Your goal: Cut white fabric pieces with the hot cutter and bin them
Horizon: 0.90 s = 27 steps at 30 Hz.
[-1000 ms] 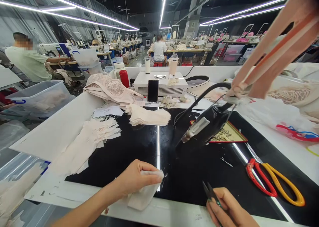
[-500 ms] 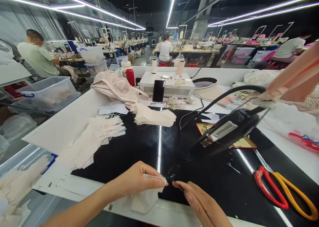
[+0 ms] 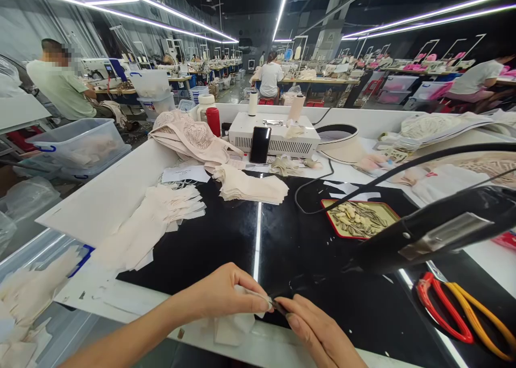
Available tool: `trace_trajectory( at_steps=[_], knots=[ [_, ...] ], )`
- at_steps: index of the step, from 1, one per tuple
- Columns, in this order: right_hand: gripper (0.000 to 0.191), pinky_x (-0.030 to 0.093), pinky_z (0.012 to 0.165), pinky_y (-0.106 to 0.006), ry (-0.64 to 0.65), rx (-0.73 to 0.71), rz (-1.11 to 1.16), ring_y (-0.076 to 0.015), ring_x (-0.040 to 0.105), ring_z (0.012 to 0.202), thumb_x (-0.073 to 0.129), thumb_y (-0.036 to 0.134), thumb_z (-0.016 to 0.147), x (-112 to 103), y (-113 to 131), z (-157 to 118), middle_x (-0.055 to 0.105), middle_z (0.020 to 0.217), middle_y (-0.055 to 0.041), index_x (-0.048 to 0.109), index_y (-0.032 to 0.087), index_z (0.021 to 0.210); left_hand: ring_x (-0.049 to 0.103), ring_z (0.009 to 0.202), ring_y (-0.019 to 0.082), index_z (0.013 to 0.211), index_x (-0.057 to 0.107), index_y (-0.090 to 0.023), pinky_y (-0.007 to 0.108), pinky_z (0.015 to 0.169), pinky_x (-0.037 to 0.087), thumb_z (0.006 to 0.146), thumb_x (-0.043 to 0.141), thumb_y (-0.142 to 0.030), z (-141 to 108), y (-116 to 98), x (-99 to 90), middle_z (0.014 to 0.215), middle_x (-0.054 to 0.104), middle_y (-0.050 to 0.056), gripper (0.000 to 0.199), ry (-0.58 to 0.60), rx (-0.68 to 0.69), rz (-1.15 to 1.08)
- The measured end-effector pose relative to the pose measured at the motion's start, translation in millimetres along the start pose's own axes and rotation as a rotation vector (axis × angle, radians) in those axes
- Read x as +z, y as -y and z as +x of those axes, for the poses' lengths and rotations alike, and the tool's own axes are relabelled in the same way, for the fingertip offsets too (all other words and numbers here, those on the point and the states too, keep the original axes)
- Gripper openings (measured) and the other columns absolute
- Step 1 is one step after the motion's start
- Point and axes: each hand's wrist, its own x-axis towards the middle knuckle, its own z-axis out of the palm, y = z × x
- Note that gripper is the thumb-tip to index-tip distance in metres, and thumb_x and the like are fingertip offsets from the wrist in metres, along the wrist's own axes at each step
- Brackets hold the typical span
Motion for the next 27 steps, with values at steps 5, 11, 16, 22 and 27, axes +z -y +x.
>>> trace_trajectory(
  at_steps=[5, 11, 16, 22, 27],
  knots=[
    [0.054, 0.064, 0.085, -0.029, 0.032, -0.057, 0.033, -0.0234, 0.077, 0.096, 0.038, 0.064, 0.105, 4.1, -0.5, 4.1, 0.081, 0.104, -0.0065, 0.078, 0.033, 0.125, 0.059, 0.070, 0.013, 0.091, 0.087, -0.019, 0.023, 0.066, 0.043, 0.080, 0.075, -0.033, -0.1, -2.3, 1.8, 0.078, 0.076, 0.001, 0.021, -0.017, -0.009, 0.013],
    [0.051, 0.062, 0.083, -0.029, 0.042, -0.045, 0.057, -0.0219, 0.075, 0.090, 0.040, 0.060, 0.106, 5.0, 2.4, 6.7, 0.079, 0.099, -0.0073, 0.078, 0.030, 0.121, 0.058, 0.071, 0.015, 0.092, 0.087, -0.018, 0.025, 0.063, 0.039, 0.084, 0.072, -0.039, -3.6, -4.7, 3.7, 0.080, 0.075, 0.003, 0.028, -0.047, -0.038, 0.122],
    [0.052, 0.060, 0.078, -0.027, 0.086, -0.038, 0.075, -0.0187, 0.071, 0.082, 0.036, 0.058, 0.108, 4.1, 4.2, 7.9, 0.072, 0.090, -0.0056, 0.078, 0.028, 0.118, 0.062, 0.074, 0.018, 0.094, 0.087, -0.018, 0.025, 0.066, 0.044, 0.085, 0.071, -0.045, -3.6, -0.5, 5.5, 0.081, 0.076, 0.003, 0.032, -0.066, -0.036, 0.163],
    [0.052, 0.056, 0.078, -0.027, 0.106, -0.008, 0.039, -0.0165, 0.066, 0.076, 0.035, 0.059, 0.108, 7.3, -2.6, 6.9, 0.067, 0.085, -0.0032, 0.076, 0.028, 0.116, 0.055, 0.064, 0.015, 0.091, 0.087, -0.018, 0.024, 0.059, 0.039, 0.086, 0.071, -0.048, -3.5, 5.3, 6.7, 0.069, 0.069, 0.001, 0.035, -0.085, -0.039, 0.169],
    [0.057, 0.055, 0.077, -0.027, 0.095, -0.004, 0.048, -0.0164, 0.066, 0.076, 0.032, 0.064, 0.107, 8.7, -3.0, 6.6, 0.066, 0.085, -0.0030, 0.075, 0.028, 0.117, 0.044, 0.057, 0.012, 0.090, 0.087, -0.018, 0.025, 0.055, 0.032, 0.085, 0.071, -0.053, -3.9, 5.9, 6.9, 0.061, 0.060, -0.001, 0.039, -0.087, -0.058, 0.180]
  ],
)
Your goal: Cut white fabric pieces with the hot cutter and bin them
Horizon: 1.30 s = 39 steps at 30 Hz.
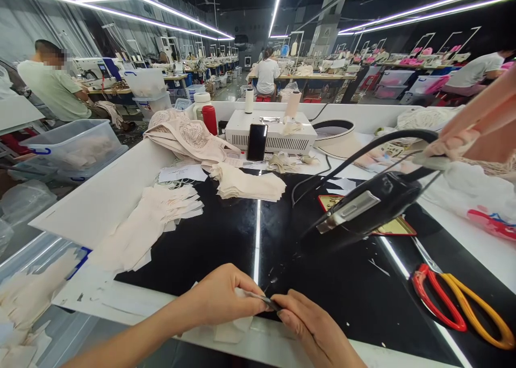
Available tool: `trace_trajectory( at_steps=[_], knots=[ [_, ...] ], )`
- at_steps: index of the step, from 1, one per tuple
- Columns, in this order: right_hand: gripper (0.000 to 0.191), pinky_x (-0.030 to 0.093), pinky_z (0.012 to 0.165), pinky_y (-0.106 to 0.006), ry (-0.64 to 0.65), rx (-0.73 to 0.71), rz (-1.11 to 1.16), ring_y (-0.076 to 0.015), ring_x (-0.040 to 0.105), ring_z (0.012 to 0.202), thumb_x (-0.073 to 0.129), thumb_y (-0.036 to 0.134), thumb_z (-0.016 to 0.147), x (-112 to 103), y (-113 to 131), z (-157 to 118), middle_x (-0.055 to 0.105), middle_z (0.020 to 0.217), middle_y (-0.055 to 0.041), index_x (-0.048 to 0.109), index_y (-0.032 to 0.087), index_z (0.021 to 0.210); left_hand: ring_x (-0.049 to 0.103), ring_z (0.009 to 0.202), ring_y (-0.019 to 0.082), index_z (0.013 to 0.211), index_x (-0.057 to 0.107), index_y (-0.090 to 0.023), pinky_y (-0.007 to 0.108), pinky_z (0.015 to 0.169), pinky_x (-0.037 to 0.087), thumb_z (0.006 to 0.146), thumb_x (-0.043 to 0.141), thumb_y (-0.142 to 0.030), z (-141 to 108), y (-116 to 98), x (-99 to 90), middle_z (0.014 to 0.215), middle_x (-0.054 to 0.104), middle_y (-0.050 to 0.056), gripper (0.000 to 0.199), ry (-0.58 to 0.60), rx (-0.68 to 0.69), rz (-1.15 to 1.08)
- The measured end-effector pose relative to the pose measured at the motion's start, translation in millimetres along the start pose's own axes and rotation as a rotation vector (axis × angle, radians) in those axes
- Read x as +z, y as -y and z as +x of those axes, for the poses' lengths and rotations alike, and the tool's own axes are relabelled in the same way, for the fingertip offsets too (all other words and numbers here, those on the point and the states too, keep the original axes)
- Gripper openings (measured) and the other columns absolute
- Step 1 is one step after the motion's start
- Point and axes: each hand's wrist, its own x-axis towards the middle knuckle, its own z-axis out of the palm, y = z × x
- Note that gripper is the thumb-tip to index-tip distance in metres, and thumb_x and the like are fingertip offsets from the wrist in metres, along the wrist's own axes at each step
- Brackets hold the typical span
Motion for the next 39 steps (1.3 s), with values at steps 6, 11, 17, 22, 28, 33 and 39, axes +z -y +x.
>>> trace_trajectory(
  at_steps=[6, 11, 17, 22, 28, 33, 39],
  knots=[
    [0.056, 0.054, 0.075, -0.025, -0.008, -0.012, -0.007, -0.0163, 0.067, 0.077, 0.032, 0.062, 0.108, 1.1, -0.9, 0.4, 0.067, 0.086, -0.0034, 0.076, 0.028, 0.115, 0.033, 0.057, 0.011, 0.088, 0.087, -0.018, 0.026, 0.052, 0.025, 0.086, 0.070, -0.046, 1.3, -3.3, 1.4, 0.061, 0.052, -0.002, 0.032, 0.001, 0.002, 0.009],
    [0.054, 0.054, 0.076, -0.026, -0.024, 0.000, -0.014, -0.0164, 0.067, 0.077, 0.034, 0.061, 0.108, 3.4, -3.3, -0.5, 0.067, 0.085, -0.0030, 0.077, 0.030, 0.113, 0.034, 0.059, 0.011, 0.090, 0.087, -0.018, 0.025, 0.052, 0.025, 0.087, 0.069, -0.043, 0.8, -2.3, 2.3, 0.062, 0.052, -0.002, 0.030, 0.014, 0.000, 0.014],
    [0.051, 0.053, 0.076, -0.026, -0.035, 0.004, 0.006, -0.0172, 0.068, 0.081, 0.036, 0.060, 0.108, 6.0, -4.9, -2.9, 0.068, 0.088, -0.0031, 0.077, 0.030, 0.115, 0.038, 0.061, 0.012, 0.091, 0.087, -0.019, 0.025, 0.055, 0.028, 0.088, 0.069, -0.042, -0.3, -4.9, 1.3, 0.066, 0.058, -0.001, 0.030, 0.021, -0.001, 0.028],
    [0.045, 0.053, 0.075, -0.025, -0.030, -0.067, 0.010, -0.0169, 0.069, 0.084, 0.037, 0.053, 0.109, 11.2, -16.7, -3.5, 0.069, 0.090, -0.0029, 0.074, 0.030, 0.119, 0.040, 0.060, 0.012, 0.091, 0.087, -0.020, 0.025, 0.056, 0.030, 0.085, 0.069, -0.042, -0.6, -8.0, 2.3, 0.068, 0.063, -0.001, 0.029, 0.014, -0.032, 0.056],
    [0.040, 0.052, 0.077, -0.025, -0.017, -0.080, 0.013, -0.0164, 0.070, 0.086, 0.038, 0.050, 0.110, 14.6, -21.3, -4.6, 0.070, 0.094, -0.0024, 0.073, 0.031, 0.119, 0.045, 0.065, 0.013, 0.091, 0.087, -0.020, 0.024, 0.056, 0.030, 0.084, 0.068, -0.040, -2.0, -15.1, 4.1, 0.073, 0.066, 0.000, 0.028, 0.008, -0.036, 0.080],
    [0.041, 0.051, 0.078, -0.026, -0.005, -0.065, 0.026, -0.0169, 0.070, 0.088, 0.037, 0.050, 0.110, 16.0, -21.6, -3.5, 0.070, 0.096, -0.0027, 0.072, 0.030, 0.119, 0.039, 0.063, 0.012, 0.087, 0.085, -0.019, 0.025, 0.056, 0.029, 0.084, 0.067, -0.038, -2.1, -14.6, 5.7, 0.067, 0.055, -0.002, 0.027, 0.021, -0.031, 0.078],
    [0.043, 0.050, 0.076, -0.026, -0.010, -0.063, 0.040, -0.0164, 0.069, 0.085, 0.036, 0.053, 0.110, 13.4, -15.3, -2.7, 0.070, 0.094, -0.0018, 0.072, 0.030, 0.110, 0.039, 0.064, 0.012, 0.085, 0.085, -0.019, 0.026, 0.057, 0.030, 0.085, 0.067, -0.037, -0.8, -11.6, 8.3, 0.065, 0.049, -0.003, 0.026, 0.024, -0.002, 0.063]
  ],
)
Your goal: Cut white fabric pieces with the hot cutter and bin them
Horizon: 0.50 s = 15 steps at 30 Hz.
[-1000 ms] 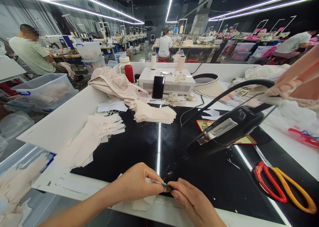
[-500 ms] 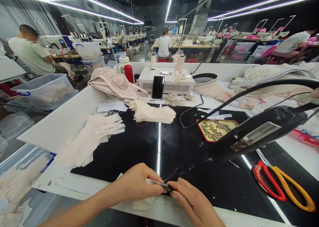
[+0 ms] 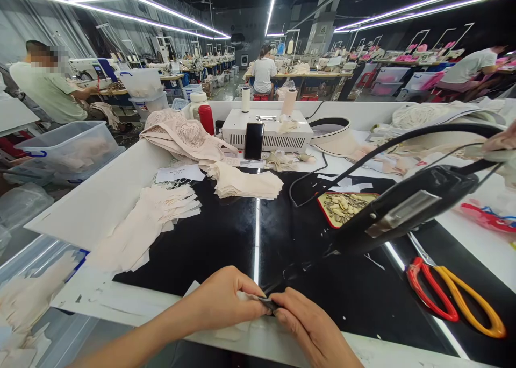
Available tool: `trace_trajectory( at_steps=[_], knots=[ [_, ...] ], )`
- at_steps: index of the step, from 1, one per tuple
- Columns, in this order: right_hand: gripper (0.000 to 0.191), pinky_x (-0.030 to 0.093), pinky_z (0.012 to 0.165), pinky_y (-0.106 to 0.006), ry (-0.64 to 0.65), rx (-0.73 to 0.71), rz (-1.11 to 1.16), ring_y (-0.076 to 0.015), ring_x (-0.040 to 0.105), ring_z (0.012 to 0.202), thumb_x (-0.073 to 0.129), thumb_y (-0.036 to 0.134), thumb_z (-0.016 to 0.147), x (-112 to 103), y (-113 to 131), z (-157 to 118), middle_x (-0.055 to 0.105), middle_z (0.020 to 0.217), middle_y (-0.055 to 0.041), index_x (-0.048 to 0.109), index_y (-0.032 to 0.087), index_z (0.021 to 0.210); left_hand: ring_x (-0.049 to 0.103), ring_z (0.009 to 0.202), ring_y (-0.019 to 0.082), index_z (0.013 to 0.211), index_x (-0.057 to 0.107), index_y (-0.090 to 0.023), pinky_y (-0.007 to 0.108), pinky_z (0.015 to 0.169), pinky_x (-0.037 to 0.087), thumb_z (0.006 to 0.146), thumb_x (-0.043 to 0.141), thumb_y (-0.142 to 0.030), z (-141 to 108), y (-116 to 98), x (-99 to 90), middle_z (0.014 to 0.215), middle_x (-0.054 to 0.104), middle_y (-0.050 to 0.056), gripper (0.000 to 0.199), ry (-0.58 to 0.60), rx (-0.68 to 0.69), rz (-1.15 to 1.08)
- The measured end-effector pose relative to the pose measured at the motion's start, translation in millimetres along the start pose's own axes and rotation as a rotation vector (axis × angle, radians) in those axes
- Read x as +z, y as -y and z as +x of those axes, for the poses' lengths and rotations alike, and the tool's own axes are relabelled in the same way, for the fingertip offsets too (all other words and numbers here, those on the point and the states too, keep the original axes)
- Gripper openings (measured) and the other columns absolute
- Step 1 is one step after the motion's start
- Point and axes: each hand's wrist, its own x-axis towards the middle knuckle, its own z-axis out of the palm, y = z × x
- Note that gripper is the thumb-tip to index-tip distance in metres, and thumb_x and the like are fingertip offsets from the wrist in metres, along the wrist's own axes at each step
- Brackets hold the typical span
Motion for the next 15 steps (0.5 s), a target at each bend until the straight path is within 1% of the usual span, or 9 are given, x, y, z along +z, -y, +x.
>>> trace_trajectory(
  at_steps=[2, 4, 7, 9, 13, 15],
  knots=[
    [0.045, 0.050, 0.074, -0.026, 0.005, 0.020, 0.002, -0.0158, 0.068, 0.082, 0.036, 0.055, 0.109, -2.0, 5.2, 0.3, 0.068, 0.091, -0.0014, 0.072, 0.029, 0.106, 0.040, 0.065, 0.013, 0.087, 0.085, -0.019, 0.026, 0.058, 0.030, 0.086, 0.067, -0.037, 0.2, -0.6, 0.4, 0.065, 0.051, -0.003, 0.025, 0.002, 0.003, -0.008],
    [0.045, 0.050, 0.074, -0.025, 0.003, 0.041, -0.001, -0.0155, 0.068, 0.082, 0.037, 0.055, 0.109, -3.2, 9.1, 0.3, 0.068, 0.090, -0.0009, 0.073, 0.029, 0.104, 0.041, 0.065, 0.012, 0.084, 0.084, -0.018, 0.026, 0.057, 0.029, 0.086, 0.067, -0.037, 0.0, -0.6, 0.7, 0.065, 0.050, -0.003, 0.025, 0.006, 0.006, -0.020],
    [0.045, 0.050, 0.072, -0.024, -0.018, 0.007, -0.017, -0.0150, 0.068, 0.079, 0.037, 0.056, 0.109, -3.3, 10.4, 0.2, 0.069, 0.088, -0.0005, 0.073, 0.030, 0.105, 0.038, 0.064, 0.012, 0.077, 0.081, -0.016, 0.026, 0.057, 0.028, 0.086, 0.068, -0.036, -0.3, 0.8, 1.3, 0.062, 0.045, -0.003, 0.025, 0.005, 0.030, -0.033],
    [0.045, 0.051, 0.073, -0.024, -0.027, -0.010, -0.030, -0.0150, 0.068, 0.079, 0.037, 0.056, 0.109, -3.5, 10.4, 0.3, 0.070, 0.088, -0.0006, 0.073, 0.030, 0.105, 0.038, 0.064, 0.012, 0.077, 0.082, -0.016, 0.026, 0.057, 0.028, 0.085, 0.067, -0.034, -0.3, 1.6, 1.9, 0.062, 0.045, -0.003, 0.024, 0.000, 0.042, -0.034],
    [0.046, 0.053, 0.076, -0.025, -0.022, 0.033, -0.046, -0.0155, 0.069, 0.082, 0.037, 0.056, 0.109, -5.1, 15.1, 1.2, 0.071, 0.090, -0.0015, 0.075, 0.029, 0.104, 0.041, 0.064, 0.012, 0.082, 0.084, -0.016, 0.026, 0.057, 0.029, 0.084, 0.067, -0.032, -0.6, 1.4, 3.2, 0.062, 0.051, -0.003, 0.023, 0.000, 0.042, -0.033],
    [0.049, 0.054, 0.075, -0.025, -0.027, 0.025, -0.036, -0.0157, 0.070, 0.080, 0.037, 0.058, 0.108, -5.0, 17.2, 0.6, 0.071, 0.088, -0.0021, 0.076, 0.029, 0.105, 0.044, 0.064, 0.012, 0.084, 0.085, -0.017, 0.025, 0.057, 0.030, 0.084, 0.068, -0.034, -0.9, 1.3, 3.3, 0.063, 0.055, -0.003, 0.024, 0.001, 0.032, -0.042]
  ],
)
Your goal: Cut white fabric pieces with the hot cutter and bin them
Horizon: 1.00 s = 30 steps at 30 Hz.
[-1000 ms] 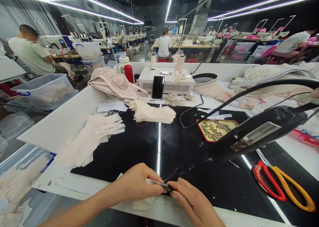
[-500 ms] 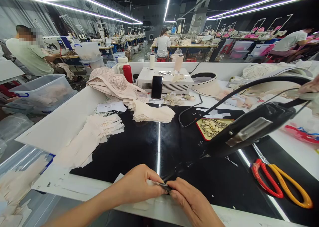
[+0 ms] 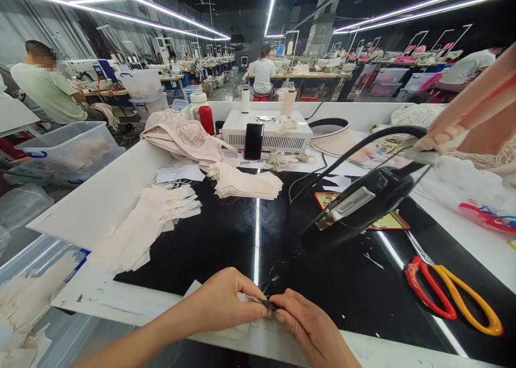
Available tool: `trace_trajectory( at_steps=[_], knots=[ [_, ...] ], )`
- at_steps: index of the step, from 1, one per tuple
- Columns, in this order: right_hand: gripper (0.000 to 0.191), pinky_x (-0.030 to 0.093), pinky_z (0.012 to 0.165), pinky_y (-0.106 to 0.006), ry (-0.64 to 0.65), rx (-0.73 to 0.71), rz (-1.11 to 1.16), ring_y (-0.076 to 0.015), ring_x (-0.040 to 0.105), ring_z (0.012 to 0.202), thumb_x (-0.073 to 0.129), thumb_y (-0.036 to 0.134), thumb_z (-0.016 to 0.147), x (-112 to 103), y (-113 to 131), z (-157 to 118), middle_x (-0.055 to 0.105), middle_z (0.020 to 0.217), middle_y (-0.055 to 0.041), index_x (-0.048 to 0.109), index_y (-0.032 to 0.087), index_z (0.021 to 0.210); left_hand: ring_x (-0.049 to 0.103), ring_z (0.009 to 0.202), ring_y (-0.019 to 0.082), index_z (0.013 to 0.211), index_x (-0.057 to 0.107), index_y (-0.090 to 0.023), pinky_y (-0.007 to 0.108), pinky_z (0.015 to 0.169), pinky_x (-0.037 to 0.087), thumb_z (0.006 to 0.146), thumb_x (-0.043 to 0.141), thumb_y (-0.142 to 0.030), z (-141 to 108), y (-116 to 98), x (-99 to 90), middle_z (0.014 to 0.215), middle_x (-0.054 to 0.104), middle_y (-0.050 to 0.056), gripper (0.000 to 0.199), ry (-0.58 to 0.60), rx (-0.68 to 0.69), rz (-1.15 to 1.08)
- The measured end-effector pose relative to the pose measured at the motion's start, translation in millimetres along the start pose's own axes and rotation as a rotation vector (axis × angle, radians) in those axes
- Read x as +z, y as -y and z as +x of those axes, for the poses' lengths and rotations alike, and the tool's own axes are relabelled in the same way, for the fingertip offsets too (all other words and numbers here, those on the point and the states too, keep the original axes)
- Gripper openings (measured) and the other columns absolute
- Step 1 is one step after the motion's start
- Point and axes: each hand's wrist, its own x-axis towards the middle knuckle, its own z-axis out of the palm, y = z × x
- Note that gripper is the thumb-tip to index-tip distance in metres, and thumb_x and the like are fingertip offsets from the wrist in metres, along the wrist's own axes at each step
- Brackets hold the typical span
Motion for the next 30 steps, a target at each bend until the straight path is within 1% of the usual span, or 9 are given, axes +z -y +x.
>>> trace_trajectory(
  at_steps=[4, 8, 12, 15, 18, 22, 25, 28, 30],
  knots=[
    [0.053, 0.060, 0.082, -0.026, -0.107, 0.010, -0.043, -0.0195, 0.076, 0.093, 0.036, 0.061, 0.107, -1.1, -10.3, -9.8, 0.078, 0.102, -0.0068, 0.076, 0.027, 0.118, 0.057, 0.074, 0.015, 0.091, 0.086, -0.018, 0.024, 0.066, 0.040, 0.086, 0.070, -0.038, -0.8, 2.2, -3.5, 0.079, 0.072, 0.001, 0.025, 0.005, -0.008, -0.056],
    [0.047, 0.062, 0.093, -0.028, -0.285, 0.031, -0.366, -0.0232, 0.077, 0.114, 0.040, 0.054, 0.108, -18.1, -40.9, -25.9, 0.080, 0.121, -0.0061, 0.076, 0.029, 0.125, 0.064, 0.089, 0.019, 0.105, 0.084, -0.021, 0.025, 0.077, 0.045, 0.086, 0.074, -0.041, -1.9, 6.9, -11.6, 0.098, 0.077, 0.003, 0.029, -0.008, -0.028, -0.092],
    [0.048, 0.064, 0.077, -0.032, -0.402, -0.167, -0.792, -0.0244, 0.079, 0.094, 0.038, 0.053, 0.108, -41.4, -67.9, -30.0, 0.082, 0.107, -0.0073, 0.076, 0.027, 0.124, 0.057, 0.079, 0.016, 0.106, 0.083, -0.020, 0.024, 0.068, 0.041, 0.089, 0.072, -0.044, -2.0, 10.5, -18.9, 0.093, 0.072, 0.002, 0.031, -0.025, -0.064, -0.071],
    [0.050, 0.058, 0.066, -0.036, -0.433, -0.186, -1.044, -0.0237, 0.072, 0.074, 0.031, 0.046, 0.110, -48.5, -76.0, -24.6, 0.076, 0.089, -0.0081, 0.075, 0.024, 0.121, 0.046, 0.070, 0.012, 0.102, 0.081, -0.019, 0.023, 0.062, 0.034, 0.094, 0.067, -0.049, -1.8, 10.0, -22.0, 0.083, 0.064, -0.001, 0.034, -0.041, -0.044, -0.038],
    [0.045, 0.053, 0.064, -0.038, -0.397, -0.221, -1.139, -0.0224, 0.066, 0.067, 0.035, 0.043, 0.110, -49.5, -75.8, -17.7, 0.069, 0.082, -0.0056, 0.070, 0.021, 0.128, 0.039, 0.066, 0.011, 0.097, 0.080, -0.018, 0.023, 0.060, 0.030, 0.097, 0.063, -0.047, -1.6, 9.1, -23.8, 0.077, 0.057, -0.002, 0.034, -0.058, -0.030, -0.019],
    [0.044, 0.054, 0.076, -0.044, -0.502, -0.253, -1.115, -0.0278, 0.071, 0.084, 0.041, 0.043, 0.108, -51.3, -72.3, -15.7, 0.075, 0.101, -0.0109, 0.065, 0.020, 0.137, 0.044, 0.071, 0.012, 0.096, 0.080, -0.016, 0.024, 0.063, 0.033, 0.096, 0.062, -0.044, -0.8, 12.4, -26.8, 0.081, 0.060, 0.000, 0.034, -0.089, -0.011, -0.046],
    [0.041, 0.055, 0.085, -0.049, -0.544, -0.300, -1.010, -0.0340, 0.073, 0.101, 0.042, 0.042, 0.107, -49.9, -70.7, -23.1, 0.078, 0.115, -0.0137, 0.073, 0.025, 0.128, 0.050, 0.075, 0.013, 0.098, 0.080, -0.014, 0.024, 0.067, 0.037, 0.094, 0.065, -0.050, -1.0, 14.2, -30.6, 0.085, 0.064, 0.001, 0.039, -0.116, 0.013, -0.109],
    [0.035, 0.060, 0.083, -0.040, -0.400, -0.342, -0.664, -0.0278, 0.076, 0.097, 0.048, 0.047, 0.106, -35.3, -62.0, -30.3, 0.081, 0.115, -0.0080, 0.078, 0.033, 0.118, 0.050, 0.074, 0.013, 0.100, 0.080, -0.014, 0.024, 0.067, 0.037, 0.092, 0.067, -0.057, -2.4, 10.5, -33.4, 0.083, 0.065, 0.002, 0.046, -0.123, 0.013, -0.156],
    [0.036, 0.063, 0.086, -0.035, -0.363, -0.150, -0.365, -0.0258, 0.076, 0.106, 0.056, 0.051, 0.102, -17.3, -48.0, -27.5, 0.080, 0.122, -0.0081, 0.074, 0.032, 0.127, 0.050, 0.072, 0.013, 0.100, 0.080, -0.014, 0.024, 0.066, 0.037, 0.091, 0.069, -0.061, -3.2, 6.0, -33.5, 0.082, 0.065, 0.002, 0.050, -0.114, 0.011, -0.183]
  ],
)
